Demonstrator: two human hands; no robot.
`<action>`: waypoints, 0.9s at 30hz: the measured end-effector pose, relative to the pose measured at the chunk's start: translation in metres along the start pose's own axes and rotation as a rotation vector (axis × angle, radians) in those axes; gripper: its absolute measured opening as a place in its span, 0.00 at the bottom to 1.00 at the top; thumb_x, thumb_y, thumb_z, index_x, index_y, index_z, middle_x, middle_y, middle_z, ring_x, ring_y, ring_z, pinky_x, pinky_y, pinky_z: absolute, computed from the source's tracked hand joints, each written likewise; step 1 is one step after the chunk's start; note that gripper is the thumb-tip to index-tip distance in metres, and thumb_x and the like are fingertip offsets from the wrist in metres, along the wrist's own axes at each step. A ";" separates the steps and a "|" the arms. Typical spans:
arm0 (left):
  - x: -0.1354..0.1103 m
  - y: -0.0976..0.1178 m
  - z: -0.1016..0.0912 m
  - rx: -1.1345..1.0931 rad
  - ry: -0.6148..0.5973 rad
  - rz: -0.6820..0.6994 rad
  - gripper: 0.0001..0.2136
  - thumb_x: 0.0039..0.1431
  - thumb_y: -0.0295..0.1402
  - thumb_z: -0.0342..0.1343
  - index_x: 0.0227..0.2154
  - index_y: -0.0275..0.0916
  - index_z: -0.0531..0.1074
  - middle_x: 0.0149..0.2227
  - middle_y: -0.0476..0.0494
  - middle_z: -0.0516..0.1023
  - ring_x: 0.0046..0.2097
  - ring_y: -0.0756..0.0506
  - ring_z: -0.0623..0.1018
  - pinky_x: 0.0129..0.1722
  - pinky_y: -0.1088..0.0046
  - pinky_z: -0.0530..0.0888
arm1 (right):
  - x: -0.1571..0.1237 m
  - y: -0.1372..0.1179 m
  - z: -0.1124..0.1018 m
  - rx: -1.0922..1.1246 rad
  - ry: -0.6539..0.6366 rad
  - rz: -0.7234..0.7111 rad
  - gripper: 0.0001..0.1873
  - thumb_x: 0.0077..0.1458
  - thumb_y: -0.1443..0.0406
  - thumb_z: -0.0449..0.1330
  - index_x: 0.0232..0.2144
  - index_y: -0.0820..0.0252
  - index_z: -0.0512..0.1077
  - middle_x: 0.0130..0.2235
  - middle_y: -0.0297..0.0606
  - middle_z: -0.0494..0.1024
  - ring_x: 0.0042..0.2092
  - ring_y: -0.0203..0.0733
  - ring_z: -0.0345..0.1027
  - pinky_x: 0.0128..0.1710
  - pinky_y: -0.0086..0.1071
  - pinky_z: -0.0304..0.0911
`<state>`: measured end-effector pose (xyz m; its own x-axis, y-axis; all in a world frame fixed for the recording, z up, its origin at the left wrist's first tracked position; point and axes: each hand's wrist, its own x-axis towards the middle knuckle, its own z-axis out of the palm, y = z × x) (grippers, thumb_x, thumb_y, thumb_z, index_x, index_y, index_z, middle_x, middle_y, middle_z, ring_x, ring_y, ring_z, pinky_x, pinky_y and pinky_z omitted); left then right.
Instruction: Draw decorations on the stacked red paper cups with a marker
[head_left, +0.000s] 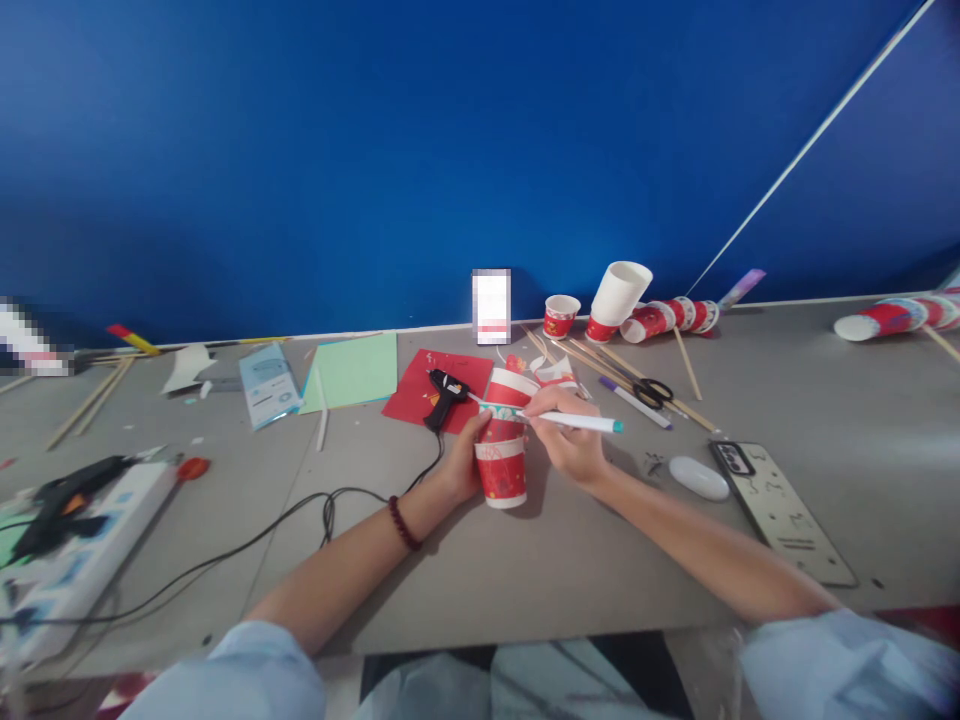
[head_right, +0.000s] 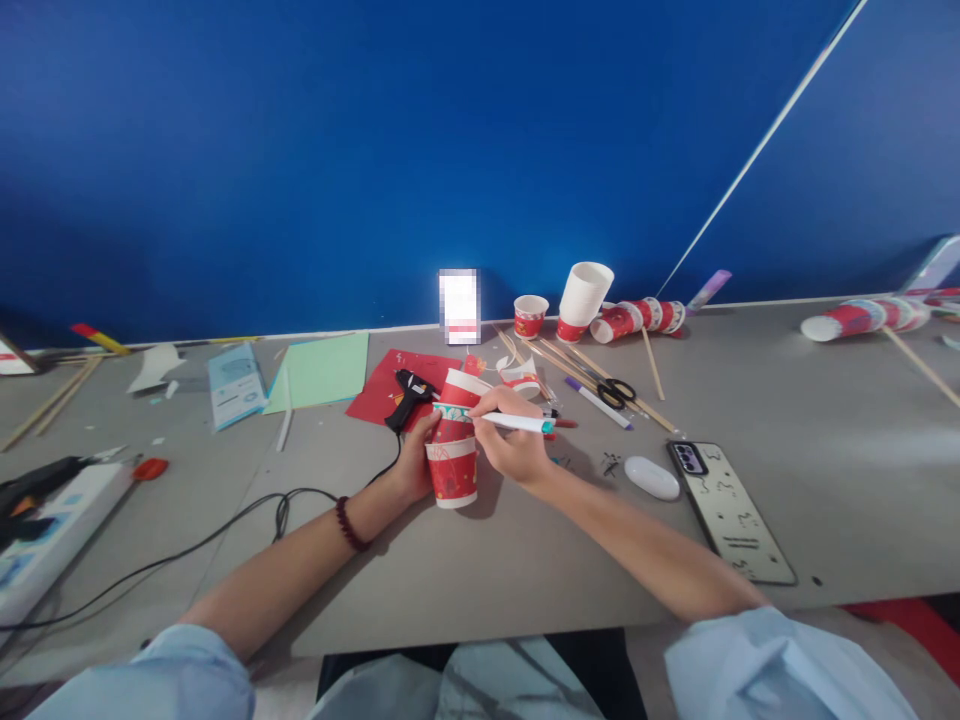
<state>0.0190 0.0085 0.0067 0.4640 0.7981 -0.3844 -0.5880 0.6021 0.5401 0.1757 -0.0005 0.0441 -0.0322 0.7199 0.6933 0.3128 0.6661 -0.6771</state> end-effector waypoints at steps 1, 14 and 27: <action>0.000 0.000 0.000 0.000 0.000 0.000 0.14 0.55 0.41 0.59 0.33 0.31 0.76 0.29 0.39 0.81 0.30 0.44 0.80 0.35 0.68 0.74 | 0.000 0.000 0.000 0.005 0.005 0.001 0.06 0.53 0.71 0.57 0.27 0.56 0.71 0.29 0.36 0.75 0.32 0.40 0.70 0.33 0.36 0.65; 0.000 0.000 0.002 0.001 -0.013 0.022 0.13 0.54 0.40 0.60 0.32 0.32 0.76 0.28 0.41 0.81 0.29 0.45 0.79 0.34 0.69 0.75 | -0.001 0.001 0.001 -0.072 0.016 -0.015 0.06 0.54 0.70 0.56 0.28 0.56 0.71 0.29 0.36 0.76 0.32 0.40 0.70 0.34 0.37 0.66; -0.001 0.002 0.002 -0.038 -0.032 0.012 0.15 0.56 0.41 0.57 0.35 0.32 0.76 0.29 0.40 0.81 0.28 0.44 0.79 0.33 0.69 0.74 | -0.001 -0.002 0.002 -0.038 0.034 0.011 0.06 0.54 0.70 0.56 0.28 0.56 0.71 0.29 0.36 0.76 0.33 0.41 0.71 0.34 0.37 0.66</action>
<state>0.0186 0.0092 0.0097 0.4775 0.8045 -0.3534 -0.6183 0.5934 0.5153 0.1730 -0.0023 0.0441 0.0034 0.7199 0.6941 0.3486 0.6496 -0.6756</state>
